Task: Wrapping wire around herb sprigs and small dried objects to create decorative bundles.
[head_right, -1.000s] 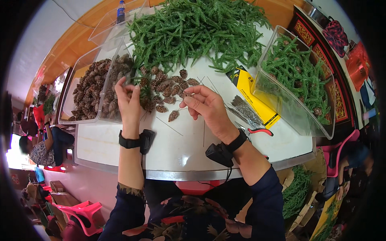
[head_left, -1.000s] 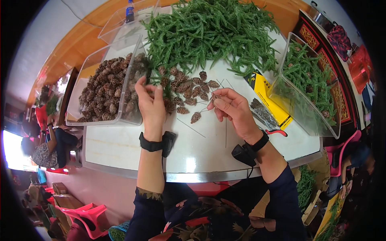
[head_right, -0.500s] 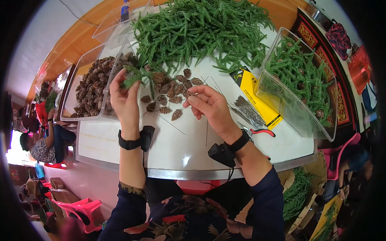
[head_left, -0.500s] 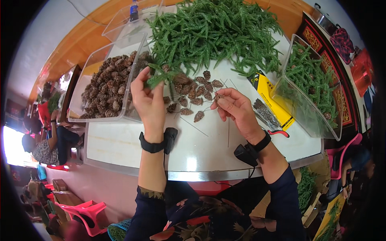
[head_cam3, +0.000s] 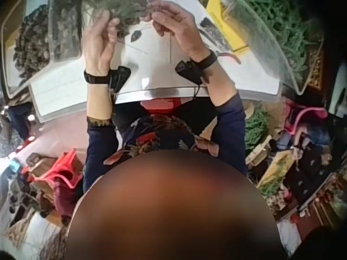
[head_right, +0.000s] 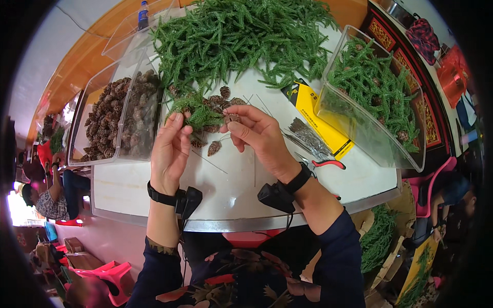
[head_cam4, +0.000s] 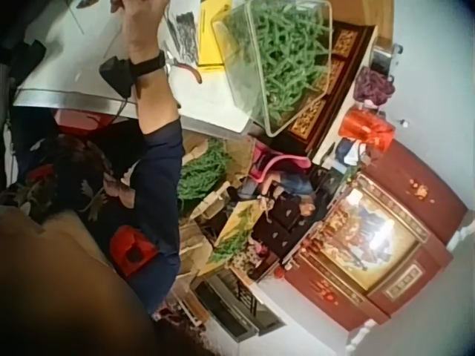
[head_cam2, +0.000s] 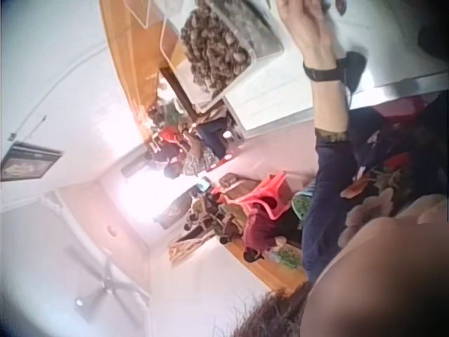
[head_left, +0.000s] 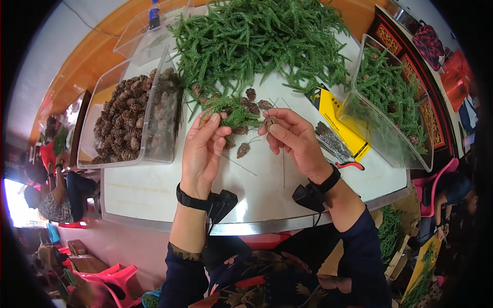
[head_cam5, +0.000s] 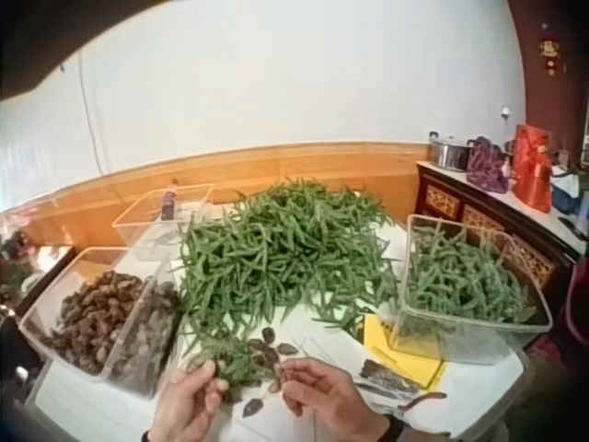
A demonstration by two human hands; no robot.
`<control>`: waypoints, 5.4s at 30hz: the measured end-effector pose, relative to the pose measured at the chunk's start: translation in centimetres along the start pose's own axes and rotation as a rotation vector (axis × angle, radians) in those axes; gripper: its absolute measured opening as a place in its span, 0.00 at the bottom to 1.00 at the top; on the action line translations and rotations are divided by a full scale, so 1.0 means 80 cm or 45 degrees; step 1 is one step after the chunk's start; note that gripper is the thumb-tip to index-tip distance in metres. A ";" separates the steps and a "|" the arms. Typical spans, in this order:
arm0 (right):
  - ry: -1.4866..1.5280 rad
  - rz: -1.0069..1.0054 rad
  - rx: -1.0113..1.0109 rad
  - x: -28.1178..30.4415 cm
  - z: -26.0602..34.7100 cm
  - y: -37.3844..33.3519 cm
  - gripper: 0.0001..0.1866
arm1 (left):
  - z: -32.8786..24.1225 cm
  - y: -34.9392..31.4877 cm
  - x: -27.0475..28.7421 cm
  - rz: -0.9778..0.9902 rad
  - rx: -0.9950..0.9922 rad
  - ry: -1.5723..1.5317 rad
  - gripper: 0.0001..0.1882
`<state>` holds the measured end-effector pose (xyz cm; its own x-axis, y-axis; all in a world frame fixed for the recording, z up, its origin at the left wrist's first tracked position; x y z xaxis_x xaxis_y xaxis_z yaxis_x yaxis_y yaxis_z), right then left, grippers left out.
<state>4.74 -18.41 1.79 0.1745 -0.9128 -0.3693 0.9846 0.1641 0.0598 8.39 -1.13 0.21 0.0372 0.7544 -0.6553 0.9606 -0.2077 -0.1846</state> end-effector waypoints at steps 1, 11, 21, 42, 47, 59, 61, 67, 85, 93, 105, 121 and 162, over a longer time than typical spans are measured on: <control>0.020 -0.012 -0.001 0.001 0.000 -0.001 0.18 | 0.004 0.001 0.001 0.003 0.022 -0.056 0.09; 0.105 0.007 0.020 0.002 -0.004 -0.002 0.18 | 0.017 0.003 -0.006 0.139 0.131 -0.355 0.10; 0.101 0.087 0.093 -0.007 0.002 -0.003 0.16 | 0.013 -0.004 -0.013 0.082 0.043 -0.010 0.11; 0.061 -0.048 -0.004 0.015 0.008 0.001 0.17 | 0.029 -0.010 -0.036 0.231 0.081 0.374 0.11; 0.096 -0.060 -0.029 0.017 0.010 -0.001 0.17 | 0.029 -0.010 -0.040 0.245 0.103 0.382 0.12; -0.275 0.218 0.117 -0.006 0.032 -0.005 0.14 | -0.011 -0.023 -0.053 0.158 -0.452 0.976 0.10; -0.249 0.143 0.144 0.001 0.034 -0.003 0.14 | -0.007 -0.020 -0.047 0.153 -0.354 0.906 0.10; -0.051 -0.187 0.254 0.037 0.049 -0.001 0.14 | 0.001 -0.013 -0.032 0.084 -0.185 0.713 0.09; -0.267 -0.219 0.202 0.012 0.057 -0.039 0.13 | 0.007 -0.008 -0.026 0.043 -0.083 0.546 0.07; -0.396 -0.226 0.288 -0.031 0.084 -0.092 0.12 | -0.029 -0.050 -0.070 0.186 -0.334 0.843 0.06; -0.218 -0.195 0.214 -0.093 0.029 -0.116 0.13 | -0.011 -0.167 -0.021 0.063 -0.143 0.664 0.09; -0.177 -0.153 0.046 -0.090 0.005 -0.142 0.12 | 0.032 -0.194 0.040 -0.053 0.054 0.408 0.09; -0.936 -0.344 0.381 -0.121 0.020 -0.170 0.14 | 0.042 -0.192 0.037 -0.178 0.099 0.284 0.11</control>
<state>-10.34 -12.43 6.06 -0.2105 -0.9347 0.2865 0.9351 -0.1070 0.3378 -7.18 2.22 -1.35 -0.0258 0.8959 -0.4434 0.9370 -0.1328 -0.3230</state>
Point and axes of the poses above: each hand's wrist, its own y-axis towards the middle knuckle, its own x-axis out of the back of the hand, z = x × y, the point moved 9 cm from there along y, towards the middle knuckle
